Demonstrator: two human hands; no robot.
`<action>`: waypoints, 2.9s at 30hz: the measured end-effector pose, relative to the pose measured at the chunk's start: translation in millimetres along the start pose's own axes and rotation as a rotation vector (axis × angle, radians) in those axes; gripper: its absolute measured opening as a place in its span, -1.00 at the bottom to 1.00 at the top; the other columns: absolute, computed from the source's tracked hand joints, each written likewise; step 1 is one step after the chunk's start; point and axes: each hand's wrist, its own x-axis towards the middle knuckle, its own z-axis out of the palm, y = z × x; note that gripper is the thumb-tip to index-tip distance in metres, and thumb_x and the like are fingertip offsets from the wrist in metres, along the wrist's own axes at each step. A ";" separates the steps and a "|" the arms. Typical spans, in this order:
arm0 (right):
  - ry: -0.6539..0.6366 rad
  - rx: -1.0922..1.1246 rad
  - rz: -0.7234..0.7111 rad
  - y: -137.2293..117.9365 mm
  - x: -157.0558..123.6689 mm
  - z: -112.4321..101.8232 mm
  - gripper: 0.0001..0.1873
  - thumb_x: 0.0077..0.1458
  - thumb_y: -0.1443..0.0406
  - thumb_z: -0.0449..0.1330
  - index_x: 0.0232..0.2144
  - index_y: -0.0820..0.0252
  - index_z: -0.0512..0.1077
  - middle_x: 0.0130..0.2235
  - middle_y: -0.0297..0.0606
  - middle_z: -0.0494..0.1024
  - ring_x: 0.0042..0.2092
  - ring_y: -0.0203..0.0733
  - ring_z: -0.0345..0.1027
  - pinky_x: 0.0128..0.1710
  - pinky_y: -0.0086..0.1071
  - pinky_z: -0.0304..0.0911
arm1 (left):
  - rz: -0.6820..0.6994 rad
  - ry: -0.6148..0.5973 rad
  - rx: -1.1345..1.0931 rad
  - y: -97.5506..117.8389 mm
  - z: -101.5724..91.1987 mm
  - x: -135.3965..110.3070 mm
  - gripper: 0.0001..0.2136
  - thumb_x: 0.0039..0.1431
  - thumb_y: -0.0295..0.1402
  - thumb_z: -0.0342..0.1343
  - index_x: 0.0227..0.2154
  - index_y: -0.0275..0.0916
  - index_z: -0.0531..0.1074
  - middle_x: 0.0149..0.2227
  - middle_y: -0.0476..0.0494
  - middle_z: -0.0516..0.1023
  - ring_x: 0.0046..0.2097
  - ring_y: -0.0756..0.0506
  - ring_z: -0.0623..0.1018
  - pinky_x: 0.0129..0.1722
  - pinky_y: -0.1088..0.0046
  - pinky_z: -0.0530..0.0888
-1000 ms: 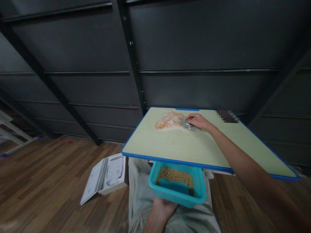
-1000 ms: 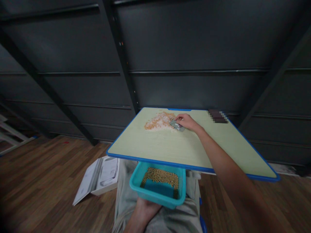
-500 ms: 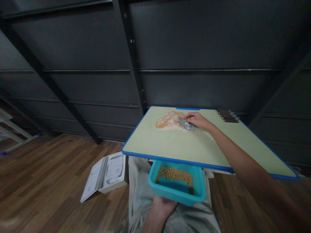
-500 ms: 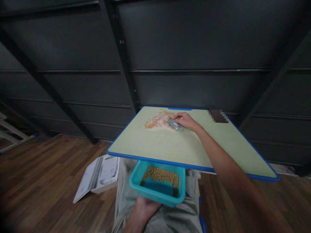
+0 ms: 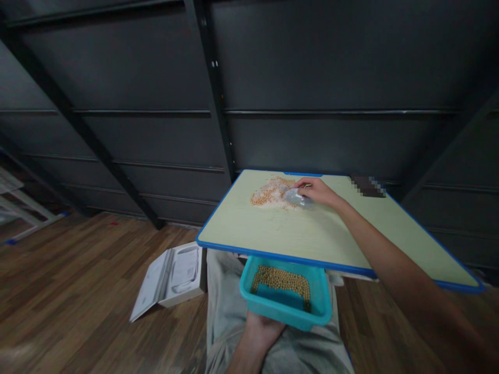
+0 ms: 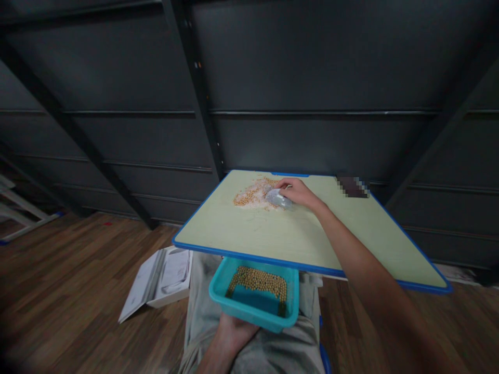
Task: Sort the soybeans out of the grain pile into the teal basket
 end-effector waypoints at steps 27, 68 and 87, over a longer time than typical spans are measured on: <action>-0.061 -0.091 -0.174 -28.7 -7.3 18.0 -0.80 0.06 0.41 0.15 -0.27 0.20 0.54 -0.25 -0.21 0.57 -0.26 -0.20 0.41 -0.22 -0.32 0.29 | 0.018 0.041 -0.118 -3.2 -15.2 5.3 -0.63 0.29 -0.27 -0.12 0.07 -0.15 0.41 -0.12 -0.20 0.65 0.04 -0.25 0.52 0.15 0.01 0.28; -0.083 -0.188 -0.336 -61.6 -17.3 33.0 -0.74 0.16 0.45 0.13 -0.17 0.11 0.53 -0.13 -0.24 0.58 -0.07 -0.17 0.39 -0.02 -0.21 0.23 | -0.002 0.029 -0.111 -4.1 -17.6 3.3 -0.64 0.29 -0.26 -0.11 0.05 -0.15 0.43 -0.19 -0.16 0.67 -0.03 -0.19 0.56 0.13 0.12 0.31; -0.165 -0.164 -0.350 -64.7 -18.6 37.3 -0.75 0.16 0.43 0.14 -0.17 0.08 0.52 -0.16 -0.28 0.59 -0.12 -0.19 0.40 -0.06 -0.27 0.24 | 0.012 -0.012 -0.137 -3.8 -14.2 3.8 -0.60 0.26 -0.21 -0.06 0.13 -0.11 0.34 -0.05 -0.21 0.62 0.10 -0.26 0.48 0.15 -0.01 0.29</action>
